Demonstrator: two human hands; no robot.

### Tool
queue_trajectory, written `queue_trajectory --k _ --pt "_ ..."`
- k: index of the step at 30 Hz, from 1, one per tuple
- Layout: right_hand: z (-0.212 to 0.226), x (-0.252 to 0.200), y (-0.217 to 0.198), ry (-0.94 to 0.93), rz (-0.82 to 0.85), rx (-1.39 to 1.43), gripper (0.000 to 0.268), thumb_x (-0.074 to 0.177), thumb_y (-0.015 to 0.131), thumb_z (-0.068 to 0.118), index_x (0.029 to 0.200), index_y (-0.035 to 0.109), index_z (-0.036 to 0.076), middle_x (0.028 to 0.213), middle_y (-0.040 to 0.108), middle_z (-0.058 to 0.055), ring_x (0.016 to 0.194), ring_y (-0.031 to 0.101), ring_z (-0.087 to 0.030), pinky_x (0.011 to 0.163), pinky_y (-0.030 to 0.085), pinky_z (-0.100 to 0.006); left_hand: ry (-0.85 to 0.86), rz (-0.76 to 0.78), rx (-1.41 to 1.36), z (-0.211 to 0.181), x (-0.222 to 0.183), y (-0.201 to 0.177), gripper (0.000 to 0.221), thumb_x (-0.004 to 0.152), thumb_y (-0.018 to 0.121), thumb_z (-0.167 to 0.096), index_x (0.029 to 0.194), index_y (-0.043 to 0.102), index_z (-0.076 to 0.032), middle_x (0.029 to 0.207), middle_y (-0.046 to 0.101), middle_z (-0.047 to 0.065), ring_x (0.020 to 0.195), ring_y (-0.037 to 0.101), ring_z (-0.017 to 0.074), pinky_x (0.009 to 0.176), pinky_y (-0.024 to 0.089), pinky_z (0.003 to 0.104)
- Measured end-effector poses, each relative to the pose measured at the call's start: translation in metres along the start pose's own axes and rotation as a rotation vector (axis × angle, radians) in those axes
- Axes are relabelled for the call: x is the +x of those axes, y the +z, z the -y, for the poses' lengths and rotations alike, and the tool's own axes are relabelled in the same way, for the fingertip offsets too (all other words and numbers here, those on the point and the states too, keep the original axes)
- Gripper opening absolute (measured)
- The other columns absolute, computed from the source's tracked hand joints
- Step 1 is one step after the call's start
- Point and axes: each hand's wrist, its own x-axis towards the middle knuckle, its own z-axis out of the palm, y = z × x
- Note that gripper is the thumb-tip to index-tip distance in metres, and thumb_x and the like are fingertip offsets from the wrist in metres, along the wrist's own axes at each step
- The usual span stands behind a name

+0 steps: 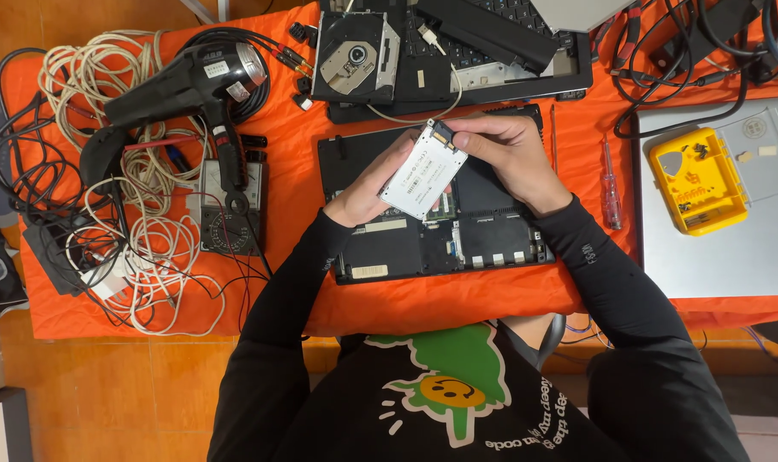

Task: Removing and re-installing a hard drive from a laptop using a screwdriver.

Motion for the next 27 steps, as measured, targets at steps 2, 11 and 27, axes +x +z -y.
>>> queue_trajectory --k 2,11,27 --pt "0.006 -0.001 0.004 -0.023 0.0 -0.085 0.024 0.102 0.068 0.004 0.125 0.072 0.0 0.119 0.074 -0.01 0.109 0.07 -0.013 0.101 0.054 -0.027 0.003 0.008 -0.03 -0.001 -0.001 0.002 0.059 0.115 0.033 -0.046 0.159 0.029 -0.007 0.133 0.059 0.019 0.112 0.068 0.0275 0.094 0.059 0.041" --pt "0.007 -0.005 0.009 -0.178 -0.02 -0.258 0.022 0.101 0.072 0.002 0.123 0.074 0.002 0.107 0.07 -0.004 0.102 0.063 -0.011 0.093 0.051 -0.025 -0.024 0.005 -0.064 -0.005 -0.001 0.004 0.055 0.114 0.039 -0.046 0.151 0.035 -0.005 0.121 0.062 0.02 0.102 0.069 0.0262 0.089 0.058 0.041" --pt "0.025 -0.009 0.026 -0.503 -0.021 -0.9 0.059 0.089 0.085 0.03 0.137 0.065 0.001 0.128 0.065 -0.011 0.128 0.054 -0.03 0.115 0.041 -0.044 0.046 -0.132 -0.033 0.009 0.005 -0.006 0.053 0.112 0.04 -0.044 0.149 0.034 -0.006 0.139 0.055 0.016 0.122 0.066 0.023 0.103 0.056 0.041"
